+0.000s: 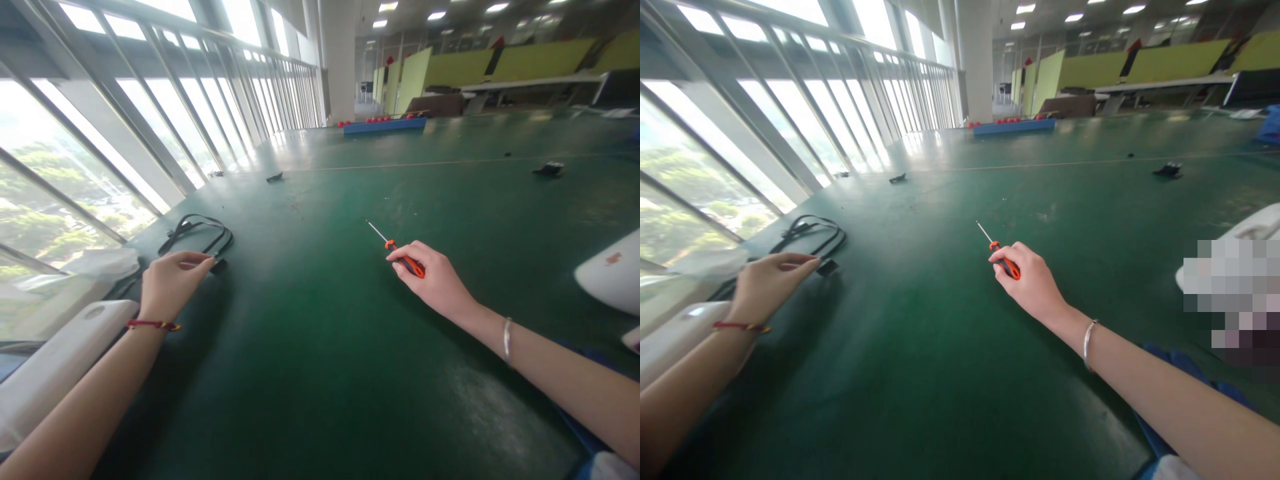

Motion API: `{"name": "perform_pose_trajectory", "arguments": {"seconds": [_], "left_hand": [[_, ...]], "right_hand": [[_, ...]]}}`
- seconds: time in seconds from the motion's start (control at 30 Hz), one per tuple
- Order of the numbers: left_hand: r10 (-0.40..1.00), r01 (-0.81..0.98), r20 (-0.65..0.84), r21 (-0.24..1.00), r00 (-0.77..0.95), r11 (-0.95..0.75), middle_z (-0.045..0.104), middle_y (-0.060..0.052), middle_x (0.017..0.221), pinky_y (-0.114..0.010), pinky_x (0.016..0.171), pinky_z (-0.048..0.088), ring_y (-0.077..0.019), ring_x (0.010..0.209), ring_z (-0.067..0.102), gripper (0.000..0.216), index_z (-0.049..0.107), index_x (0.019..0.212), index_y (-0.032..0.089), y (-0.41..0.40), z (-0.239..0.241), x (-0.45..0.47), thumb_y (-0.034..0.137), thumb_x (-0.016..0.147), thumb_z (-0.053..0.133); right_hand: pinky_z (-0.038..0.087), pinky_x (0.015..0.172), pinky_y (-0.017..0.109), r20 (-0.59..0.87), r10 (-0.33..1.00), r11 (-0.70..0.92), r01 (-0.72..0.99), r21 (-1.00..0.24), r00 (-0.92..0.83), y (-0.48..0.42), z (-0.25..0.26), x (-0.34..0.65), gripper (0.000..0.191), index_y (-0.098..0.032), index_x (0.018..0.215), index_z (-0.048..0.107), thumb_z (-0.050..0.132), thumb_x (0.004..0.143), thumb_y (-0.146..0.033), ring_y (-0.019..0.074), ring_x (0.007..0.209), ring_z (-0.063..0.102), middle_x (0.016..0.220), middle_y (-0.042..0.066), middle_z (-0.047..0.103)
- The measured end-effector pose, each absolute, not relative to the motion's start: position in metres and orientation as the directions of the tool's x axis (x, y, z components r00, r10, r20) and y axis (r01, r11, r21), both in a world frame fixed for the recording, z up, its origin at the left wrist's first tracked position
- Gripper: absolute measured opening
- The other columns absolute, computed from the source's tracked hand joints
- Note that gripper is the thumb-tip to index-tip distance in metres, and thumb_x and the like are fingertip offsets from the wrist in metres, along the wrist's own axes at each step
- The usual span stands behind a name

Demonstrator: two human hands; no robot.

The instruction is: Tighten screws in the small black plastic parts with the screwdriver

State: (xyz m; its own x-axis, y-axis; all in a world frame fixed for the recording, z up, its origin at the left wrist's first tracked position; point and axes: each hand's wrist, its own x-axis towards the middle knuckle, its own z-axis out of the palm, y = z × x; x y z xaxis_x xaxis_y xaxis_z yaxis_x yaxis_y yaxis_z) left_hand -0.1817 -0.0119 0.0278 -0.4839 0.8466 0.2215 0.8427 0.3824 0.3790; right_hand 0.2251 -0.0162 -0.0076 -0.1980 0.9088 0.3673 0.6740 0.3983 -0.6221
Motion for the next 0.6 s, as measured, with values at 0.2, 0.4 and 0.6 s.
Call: {"name": "perform_pose_trajectory", "arguments": {"seconds": [0.2,0.4,0.6], "left_hand": [[0.835,0.797,0.128,0.404,-0.535,0.449,0.067,0.000,0.072,-0.022,0.069,0.041,-0.0180,0.075,0.060,0.035,0.073,0.095,0.017,-0.0119,0.0288,-0.1846,0.042,0.071,0.064],[0.848,0.795,0.106,0.423,-0.520,0.435,0.067,0.000,0.074,-0.020,0.067,0.039,-0.0176,0.079,0.061,0.036,0.072,0.097,0.018,-0.0124,0.0275,-0.1893,0.043,0.071,0.064],[0.860,0.809,0.097,0.406,-0.501,0.425,0.068,0.001,0.073,-0.020,0.064,0.038,-0.0174,0.075,0.060,0.039,0.072,0.098,0.019,-0.0117,0.0250,-0.1897,0.045,0.071,0.063]], "right_hand": [[0.046,0.072,0.031,0.359,0.912,0.392,0.676,-0.623,-0.198,-0.0163,-0.0068,0.2249,0.015,-0.020,0.091,0.066,0.053,0.083,-0.022,0.0151,0.075,0.057,0.088,0.003,0.060],[0.046,0.071,0.031,0.362,0.911,0.395,0.678,-0.620,-0.199,-0.0166,-0.0078,0.2256,0.015,-0.020,0.091,0.066,0.054,0.083,-0.022,0.0152,0.075,0.058,0.089,0.003,0.060],[0.046,0.069,0.030,0.357,0.912,0.393,0.680,-0.618,-0.202,-0.0160,-0.0082,0.2261,0.015,-0.020,0.091,0.066,0.054,0.083,-0.023,0.0143,0.073,0.056,0.088,0.003,0.059]]}}
